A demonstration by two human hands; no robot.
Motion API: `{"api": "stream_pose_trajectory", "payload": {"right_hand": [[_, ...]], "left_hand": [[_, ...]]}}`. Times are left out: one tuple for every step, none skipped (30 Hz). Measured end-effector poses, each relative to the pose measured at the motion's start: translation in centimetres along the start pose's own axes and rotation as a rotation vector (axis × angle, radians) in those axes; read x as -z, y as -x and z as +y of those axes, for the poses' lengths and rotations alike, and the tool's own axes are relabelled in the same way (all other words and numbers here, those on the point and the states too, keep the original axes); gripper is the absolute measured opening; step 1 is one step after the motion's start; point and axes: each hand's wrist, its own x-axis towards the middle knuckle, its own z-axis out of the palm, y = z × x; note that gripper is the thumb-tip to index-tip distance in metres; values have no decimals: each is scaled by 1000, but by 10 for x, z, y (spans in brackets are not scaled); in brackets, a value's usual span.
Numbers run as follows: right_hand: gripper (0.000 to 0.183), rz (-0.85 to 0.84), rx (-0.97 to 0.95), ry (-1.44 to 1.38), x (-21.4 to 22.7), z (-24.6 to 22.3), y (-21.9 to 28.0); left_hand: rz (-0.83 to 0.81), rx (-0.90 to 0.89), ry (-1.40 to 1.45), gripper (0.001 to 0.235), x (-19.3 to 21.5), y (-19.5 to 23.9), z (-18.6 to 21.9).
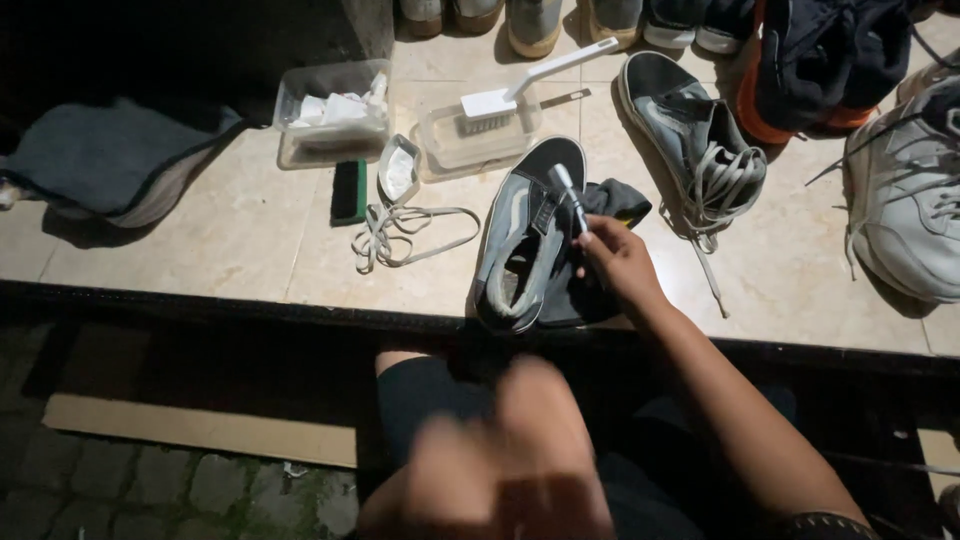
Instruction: The person cleans a black and white sneaker using a toothbrush and a cleaning solution. They scrub the white rubber sole and the fabric upper, then wipe the shoe with a cloth. Finally, they re-lace the shoe with white laces.
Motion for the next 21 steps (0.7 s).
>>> {"api": "stream_pose_trajectory", "payload": {"right_hand": [[27,72,12,-62,2,14,-9],[27,144,23,-125,5,28,-17],[27,141,29,-121,4,31,-18],[27,147,16,-129,5,34,-19],[27,157,4,-138,6,37,-19],[27,158,10,-135,4,38,-19],[28,160,0,-129,5,38,-18],[29,162,-9,-124,5,38,-18],[29,166,3,-118,5,38,-19],[30,157,-9,-125,6,38,-21],[31,150,-31,-137,4,41,-18],[31,156,-28,-135,6,41,-17],[30,147,-21,-131,6,39,-19],[29,138,-14,-127,5,37,-20],[29,140,0,-128,8,37,-22],[31,140,-9,-133,10,36,-25],[32,138,-30,-135,13,39,-21],[32,138,-27,-133,23,47,-31],[31,147,37,-3,33,54,-40],[32,155,100,127,44,62,-48],[32,159,102,128,38,48,-43]], "left_hand": [[-3,-32,79,31,-27,31,1],[-6,-63,158,31,-47,72,7],[-5,-94,239,30,-44,85,9],[-4,-125,320,30,-41,97,12],[-4,-160,400,29,-37,110,15],[-3,-196,480,29,-13,110,19],[-6,-237,562,29,11,109,21],[-9,-278,644,28,37,108,22],[-6,-319,729,28,68,92,27],[-3,-361,813,28,100,79,28],[-9,-401,892,28,134,73,24],[-15,-440,971,28,161,53,24],[-14,-472,1050,28,191,36,23],[-12,-504,1128,28,224,23,21],[-7,-551,1204,28,236,-2,19],[-3,-598,1279,28,251,-27,18],[-6,-635,1355,28,268,-46,15],[-9,-673,1430,28,250,-71,10],[-17,-714,1506,28,237,-94,10],[-24,-755,1582,28,228,-115,14],[-26,-760,1584,28,196,-137,15]]}}
